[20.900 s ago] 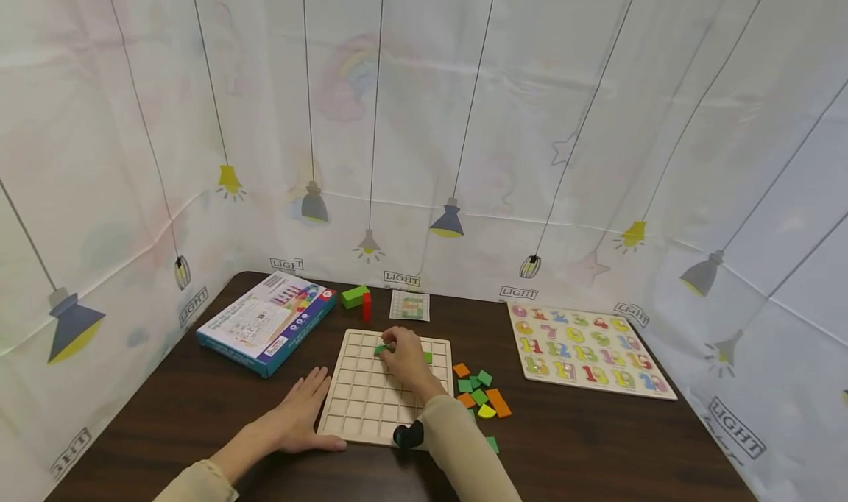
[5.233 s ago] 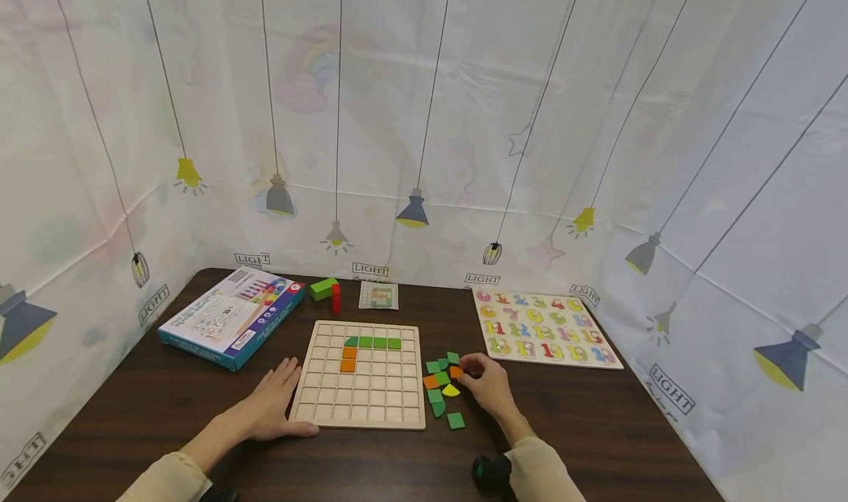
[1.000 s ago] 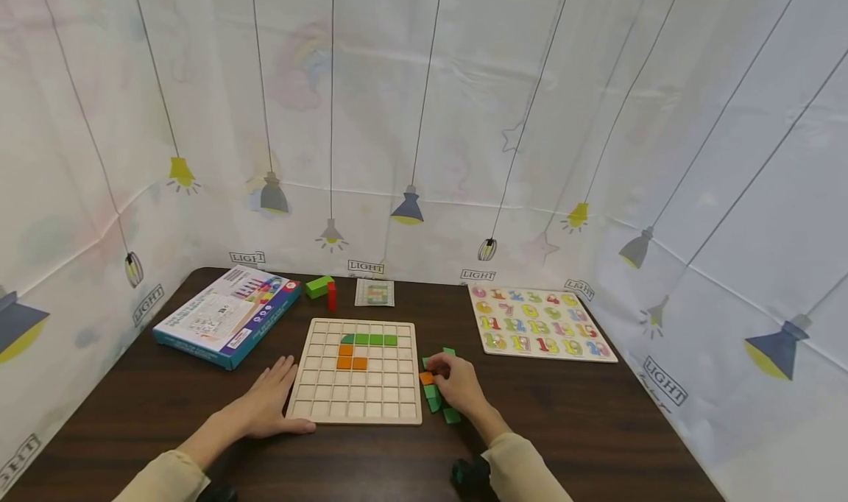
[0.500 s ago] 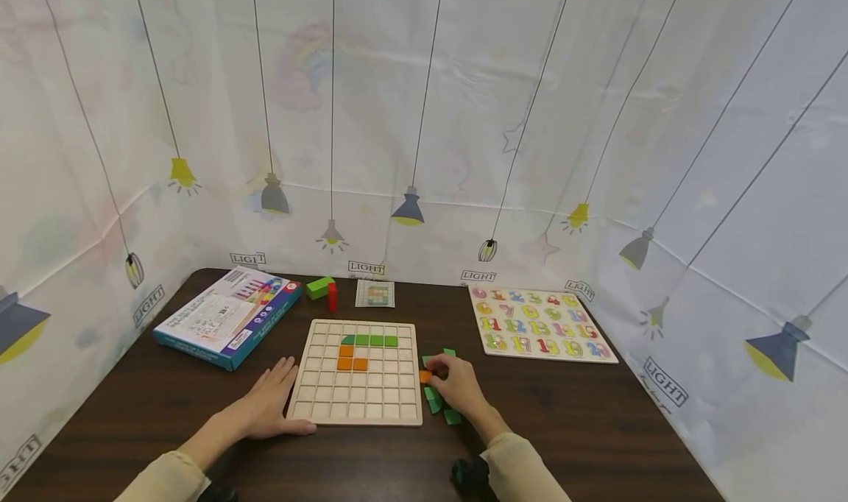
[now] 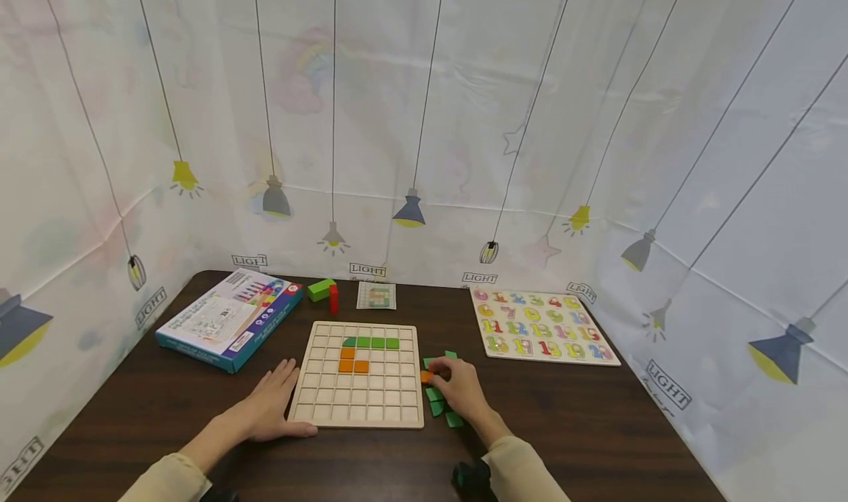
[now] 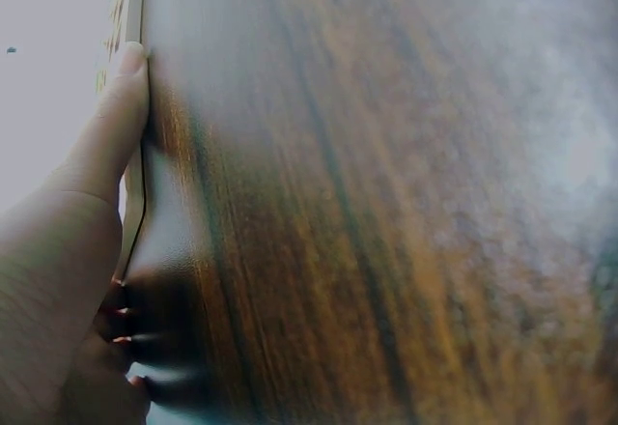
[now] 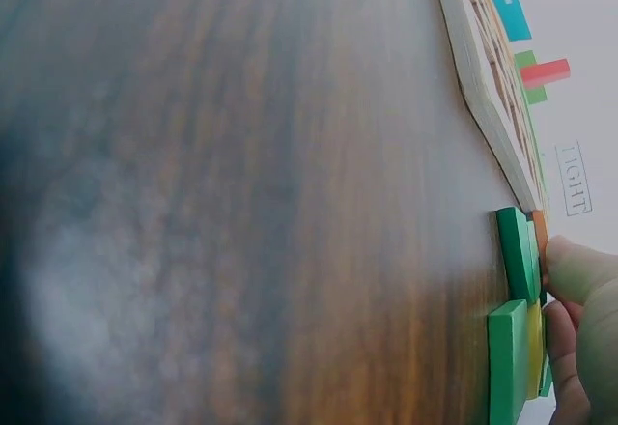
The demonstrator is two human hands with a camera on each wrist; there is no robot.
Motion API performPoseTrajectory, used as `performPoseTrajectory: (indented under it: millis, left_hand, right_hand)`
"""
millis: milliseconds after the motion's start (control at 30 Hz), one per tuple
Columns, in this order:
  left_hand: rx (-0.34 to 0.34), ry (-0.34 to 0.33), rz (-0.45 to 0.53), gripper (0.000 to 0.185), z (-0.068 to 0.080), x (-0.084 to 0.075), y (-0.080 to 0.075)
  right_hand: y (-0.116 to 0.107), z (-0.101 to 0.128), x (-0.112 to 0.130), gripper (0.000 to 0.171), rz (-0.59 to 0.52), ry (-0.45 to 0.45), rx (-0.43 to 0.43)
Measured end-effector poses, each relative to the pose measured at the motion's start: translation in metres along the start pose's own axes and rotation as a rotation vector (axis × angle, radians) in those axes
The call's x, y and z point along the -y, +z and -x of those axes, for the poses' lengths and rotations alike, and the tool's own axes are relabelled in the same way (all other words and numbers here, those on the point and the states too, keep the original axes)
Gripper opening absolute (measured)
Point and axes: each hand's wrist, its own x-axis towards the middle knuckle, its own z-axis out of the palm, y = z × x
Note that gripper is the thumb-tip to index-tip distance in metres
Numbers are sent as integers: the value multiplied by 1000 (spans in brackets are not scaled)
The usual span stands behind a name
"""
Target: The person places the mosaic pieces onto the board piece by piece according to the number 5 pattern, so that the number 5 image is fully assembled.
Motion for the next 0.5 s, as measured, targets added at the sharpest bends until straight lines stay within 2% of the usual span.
performPoseTrajectory:
  millis: [200,500]
  left_hand:
    - [-2,2,-3,120,0,0,1]
    - [-2,7,-6,119,1,-1,0]
  right_hand:
    - [1,-2,0,18,-16,13,-33]
    - [6,-8,11,21,-68,-56,-91]
